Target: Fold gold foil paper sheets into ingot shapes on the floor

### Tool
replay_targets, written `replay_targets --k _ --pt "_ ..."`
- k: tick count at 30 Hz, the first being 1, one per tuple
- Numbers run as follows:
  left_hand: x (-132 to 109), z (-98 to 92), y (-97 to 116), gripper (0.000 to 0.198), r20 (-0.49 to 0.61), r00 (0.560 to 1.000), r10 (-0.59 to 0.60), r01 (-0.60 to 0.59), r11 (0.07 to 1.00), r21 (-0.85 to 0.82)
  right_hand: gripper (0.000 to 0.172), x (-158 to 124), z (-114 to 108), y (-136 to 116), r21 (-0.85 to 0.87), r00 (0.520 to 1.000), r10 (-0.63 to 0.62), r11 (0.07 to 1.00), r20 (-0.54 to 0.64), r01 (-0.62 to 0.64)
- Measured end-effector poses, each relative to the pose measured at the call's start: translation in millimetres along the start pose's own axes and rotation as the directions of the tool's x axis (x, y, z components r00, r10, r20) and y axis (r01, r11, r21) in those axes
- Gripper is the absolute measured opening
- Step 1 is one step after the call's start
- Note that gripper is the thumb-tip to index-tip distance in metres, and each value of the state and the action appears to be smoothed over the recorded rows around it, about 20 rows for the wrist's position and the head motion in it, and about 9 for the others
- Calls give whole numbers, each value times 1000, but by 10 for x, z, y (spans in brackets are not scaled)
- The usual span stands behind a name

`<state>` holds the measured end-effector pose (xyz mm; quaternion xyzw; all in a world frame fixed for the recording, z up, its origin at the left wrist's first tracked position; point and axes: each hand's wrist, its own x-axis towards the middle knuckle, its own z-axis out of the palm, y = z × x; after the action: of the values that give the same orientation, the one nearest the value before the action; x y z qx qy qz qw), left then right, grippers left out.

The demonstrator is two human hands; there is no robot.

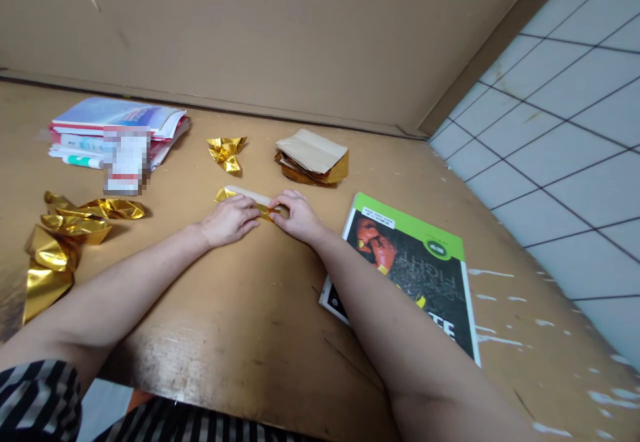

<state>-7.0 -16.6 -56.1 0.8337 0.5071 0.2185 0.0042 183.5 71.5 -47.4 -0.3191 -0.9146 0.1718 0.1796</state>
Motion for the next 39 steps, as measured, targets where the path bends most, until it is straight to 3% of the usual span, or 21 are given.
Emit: replay_targets --k 6,12,22,29,39 --pt "44 66 -78 21 -27 998 -62 61 997 -55 33 -10 -90 65 54 992 -90 995 88 86" --pt "47 110 -114 20 -74 996 -58 54 997 -61 37 -15 -129 155 129 982 -164 980 93 151" --pt "34 137 -139 20 -102 993 -63 56 996 -66 23 -27 -76 212 173 967 -252 954 24 244" --pt "30 98 -114 22 -84 996 -31 28 999 -39 16 -18 -23 244 260 971 -233 935 -56 239" --pt "17 104 -92 21 -100 995 1 -1 1000 3 19 21 69 202 154 990 -123 979 -74 134"
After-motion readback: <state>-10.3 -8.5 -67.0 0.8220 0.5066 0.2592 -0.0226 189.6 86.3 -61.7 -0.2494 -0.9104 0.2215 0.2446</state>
